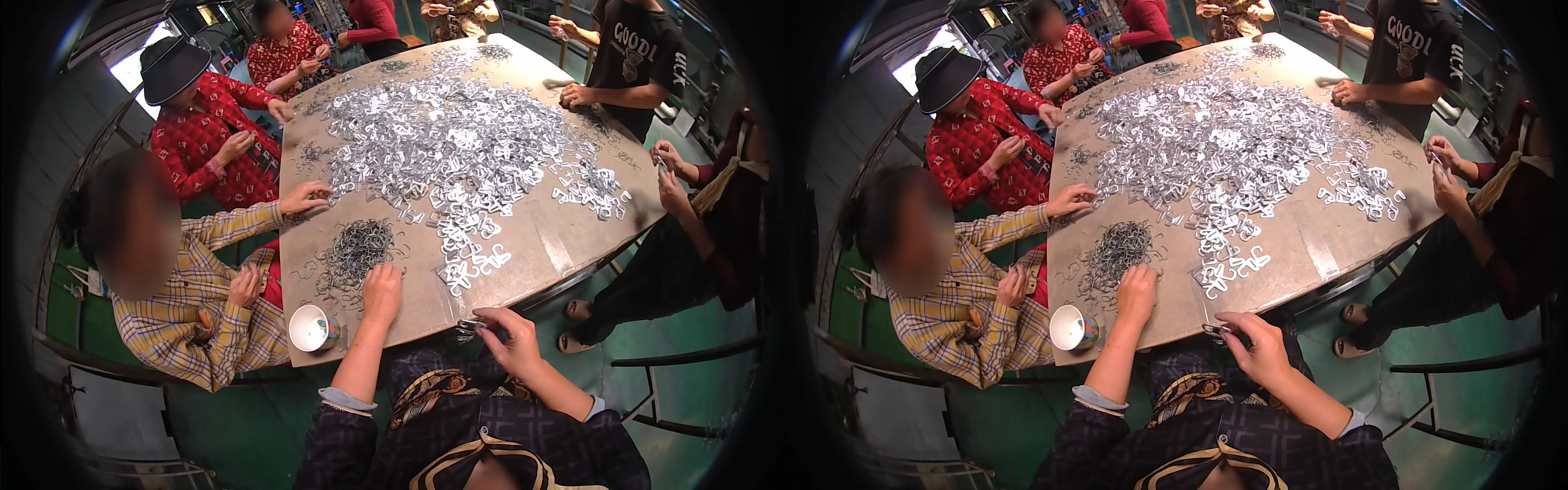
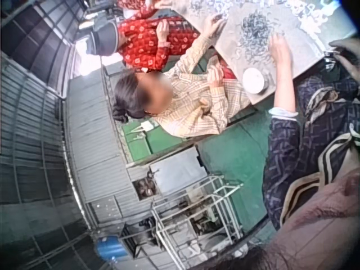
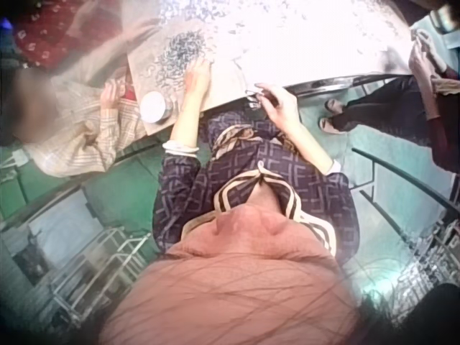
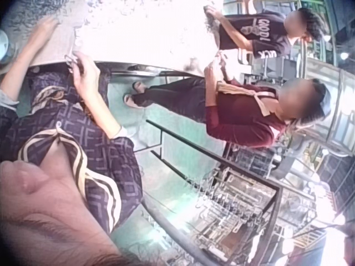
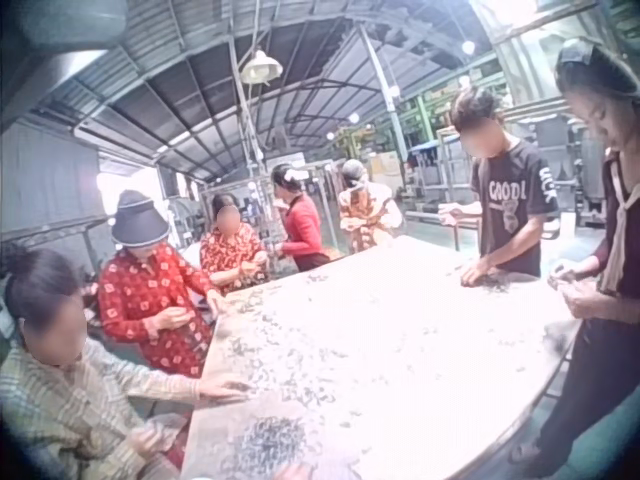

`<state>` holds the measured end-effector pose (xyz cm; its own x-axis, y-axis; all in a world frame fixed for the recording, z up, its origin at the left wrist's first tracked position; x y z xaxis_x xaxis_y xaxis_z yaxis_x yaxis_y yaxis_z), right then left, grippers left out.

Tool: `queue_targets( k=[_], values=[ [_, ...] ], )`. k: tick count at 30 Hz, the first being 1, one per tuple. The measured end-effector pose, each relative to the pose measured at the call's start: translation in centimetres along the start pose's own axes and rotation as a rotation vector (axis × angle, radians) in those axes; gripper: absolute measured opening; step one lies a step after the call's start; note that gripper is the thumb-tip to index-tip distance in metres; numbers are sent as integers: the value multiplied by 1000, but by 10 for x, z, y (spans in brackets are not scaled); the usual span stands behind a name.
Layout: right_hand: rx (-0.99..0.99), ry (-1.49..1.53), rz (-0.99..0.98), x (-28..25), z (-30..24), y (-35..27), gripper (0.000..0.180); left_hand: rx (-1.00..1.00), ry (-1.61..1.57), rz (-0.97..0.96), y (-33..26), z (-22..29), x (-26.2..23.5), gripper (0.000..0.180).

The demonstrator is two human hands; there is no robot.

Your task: The person assembles metal hangers by hand at a table with several coworkers. They pick up metal hooks and wire loops, connect them, and place the finished hangers onto a nearby rack. The process is repetitive and involves manual dexterity.

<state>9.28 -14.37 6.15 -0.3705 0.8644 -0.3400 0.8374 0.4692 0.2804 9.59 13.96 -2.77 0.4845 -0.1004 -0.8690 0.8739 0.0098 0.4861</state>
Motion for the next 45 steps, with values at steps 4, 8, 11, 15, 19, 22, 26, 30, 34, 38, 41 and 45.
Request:
queue_targets(
  k=[4,8,11,15,19,22,26,30,34,38,41,45],
  values=[
    [2,8,6,2,2,0,36,-100,-85,35,4,9,-7,15],
    [42,-18,-5,1,5,0,40,-514,-1064,-137,2,57,-50,4],
    [64,-6,-14,3,3,2,43,-265,-1344,-105,-6,95,-85,5],
    [60,20,-41,8,3,2,46,-247,-1554,-233,-15,115,-94,7],
    [11,15,-67,10,2,1,46,-315,-1604,-214,-22,120,-82,9],
    [2,6,-77,8,0,2,46,-330,-1593,-210,-23,123,-81,8],
    [-24,32,-89,7,-1,-1,45,-341,-1566,-197,-27,127,-83,5],
    [-53,150,-51,-3,11,2,42,-309,-1467,-139,-30,130,-90,7],
    [125,-196,176,-14,79,30,28,-298,-1406,-143,-33,132,-95,7],
    [73,-489,203,-21,122,65,31,-267,-1347,-153,-33,138,-100,7],
    [-30,-652,107,-19,121,79,31,-256,-1294,-137,-32,141,-104,5],
    [-91,-673,40,-21,142,87,27,-253,-1282,-151,-34,139,-103,9]
  ],
)
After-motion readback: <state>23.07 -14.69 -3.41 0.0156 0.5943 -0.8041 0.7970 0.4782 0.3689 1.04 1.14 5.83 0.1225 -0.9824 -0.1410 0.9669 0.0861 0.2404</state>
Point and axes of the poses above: each hand's wrist, its own y-axis towards the middle knuckle, its own x-axis out of the palm, z = x × y, the point moved 1 cm from there along y, towards the middle knuckle, and after that the axes turned 4 degrees about x, right-handed, at the moved point
